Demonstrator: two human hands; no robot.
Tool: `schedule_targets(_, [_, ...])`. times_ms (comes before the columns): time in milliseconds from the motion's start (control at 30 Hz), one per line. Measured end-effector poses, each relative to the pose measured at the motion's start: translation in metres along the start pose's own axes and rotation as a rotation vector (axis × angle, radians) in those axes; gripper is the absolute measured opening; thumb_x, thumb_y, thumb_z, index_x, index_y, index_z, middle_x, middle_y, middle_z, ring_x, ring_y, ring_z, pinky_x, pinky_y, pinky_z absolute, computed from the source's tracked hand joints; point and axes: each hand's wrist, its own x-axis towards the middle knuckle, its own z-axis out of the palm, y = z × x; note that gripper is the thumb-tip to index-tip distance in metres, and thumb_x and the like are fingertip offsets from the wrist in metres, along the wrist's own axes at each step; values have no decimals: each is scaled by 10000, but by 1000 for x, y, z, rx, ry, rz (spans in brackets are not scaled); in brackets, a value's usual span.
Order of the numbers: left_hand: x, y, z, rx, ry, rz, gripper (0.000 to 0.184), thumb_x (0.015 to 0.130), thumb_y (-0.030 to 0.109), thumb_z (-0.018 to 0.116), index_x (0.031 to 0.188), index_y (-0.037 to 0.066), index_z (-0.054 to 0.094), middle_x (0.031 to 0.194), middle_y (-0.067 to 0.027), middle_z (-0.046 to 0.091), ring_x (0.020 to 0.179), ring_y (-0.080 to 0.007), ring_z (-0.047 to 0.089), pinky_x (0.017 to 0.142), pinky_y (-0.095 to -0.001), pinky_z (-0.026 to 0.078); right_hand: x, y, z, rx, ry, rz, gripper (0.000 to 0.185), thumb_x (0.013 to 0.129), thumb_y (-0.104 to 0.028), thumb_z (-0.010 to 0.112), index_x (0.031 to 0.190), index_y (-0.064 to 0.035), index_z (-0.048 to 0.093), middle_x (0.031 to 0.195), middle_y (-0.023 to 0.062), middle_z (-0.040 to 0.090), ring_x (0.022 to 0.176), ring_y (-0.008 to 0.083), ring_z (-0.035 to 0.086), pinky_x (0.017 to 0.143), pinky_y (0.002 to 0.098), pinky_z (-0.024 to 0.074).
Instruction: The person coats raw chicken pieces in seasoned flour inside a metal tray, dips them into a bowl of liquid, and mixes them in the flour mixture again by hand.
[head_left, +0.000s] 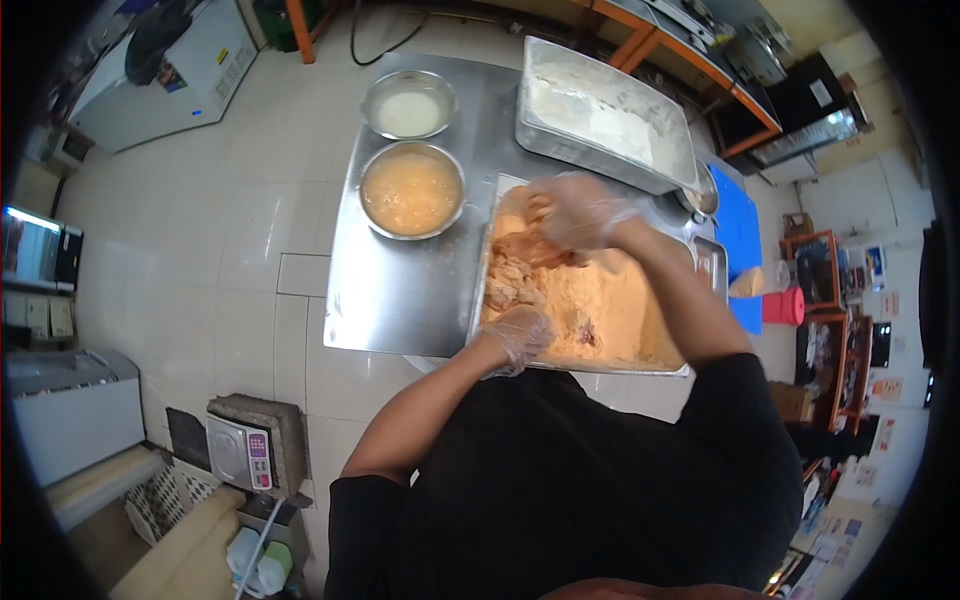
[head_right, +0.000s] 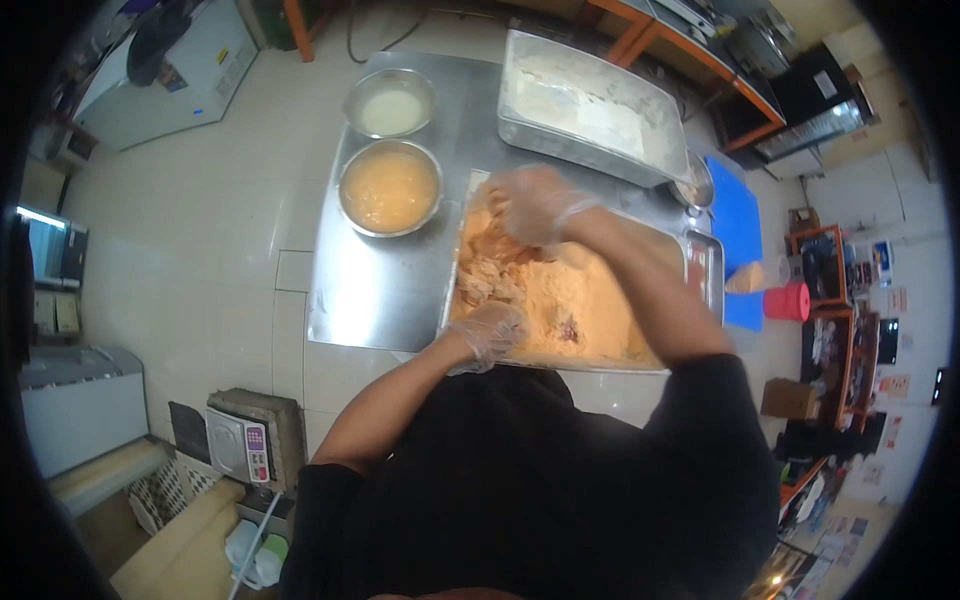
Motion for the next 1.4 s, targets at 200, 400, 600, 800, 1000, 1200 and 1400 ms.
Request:
schedule_targets(200, [6, 18, -3, 80, -119, -125, 358, 912, 329, 549, 785, -2, 598, 749, -243, 589, 703, -395, 574, 666, -468, 443, 100, 123, 112, 4, 228, -422, 402, 828, -165, 590, 1217, -60, 582, 1130, 253, 625, 1054, 362, 607, 884, 421, 500])
schedule_targets(400, [21, 57, -1, 11, -16, -205, 295, 928, 243, 526, 759, 2, 532, 708, -225, 513, 652, -359, 501, 659, -448, 412, 76, 235, 68, -106, 151, -363, 345, 861, -276, 552, 1036, -9, 683, 982, 236, 678, 873, 353, 647, 775, 449, 502])
schedule_targets(600, [48, 80, 15, -8, 123, -249, 266, 926, 210, 534, 760, 10, 478, 689, -139, 418, 639, -237, 429, 638, -388, 401, 35, 292, 179, -293, -207, -313, 305, 835, -264, 655, 964, 12, 660, 898, 223, 682, 880, 353, 656, 774, 458, 501])
schedule_targets(800, [52, 87, 23, -207, 340, -337, 271, 938, 219, 527, 750, 30, 483, 643, -72, 391, 601, -167, 372, 581, -328, 386, 42, 329, 204, 49, -125, -481, 299, 887, -258, 598, 1009, 15, 613, 933, 227, 658, 923, 364, 646, 800, 449, 496])
schedule_targets(1000, [38, 105, 24, -314, 486, -387, 249, 962, 202, 540, 766, 50, 514, 683, 29, 379, 649, -78, 357, 576, -286, 358, 39, 307, 110, 93, 232, -534, 188, 887, -189, 552, 926, -18, 620, 937, 225, 661, 846, 388, 643, 779, 459, 508])
schedule_targets(1200, [31, 106, 27, -105, 488, -264, 204, 942, 149, 520, 772, 43, 483, 653, -42, 334, 608, -129, 361, 578, -321, 386, 70, 318, 186, -130, 134, -698, 197, 878, -182, 513, 884, -14, 615, 888, 225, 651, 827, 386, 636, 754, 453, 505])
schedule_targets(1400, [10, 81, 8, -197, 532, -277, 203, 932, 179, 550, 796, 31, 523, 644, -62, 379, 595, -160, 380, 570, -329, 391, 5, 280, 125, -117, -118, -541, 252, 881, -259, 553, 889, -30, 659, 944, 232, 659, 897, 372, 636, 780, 450, 493])
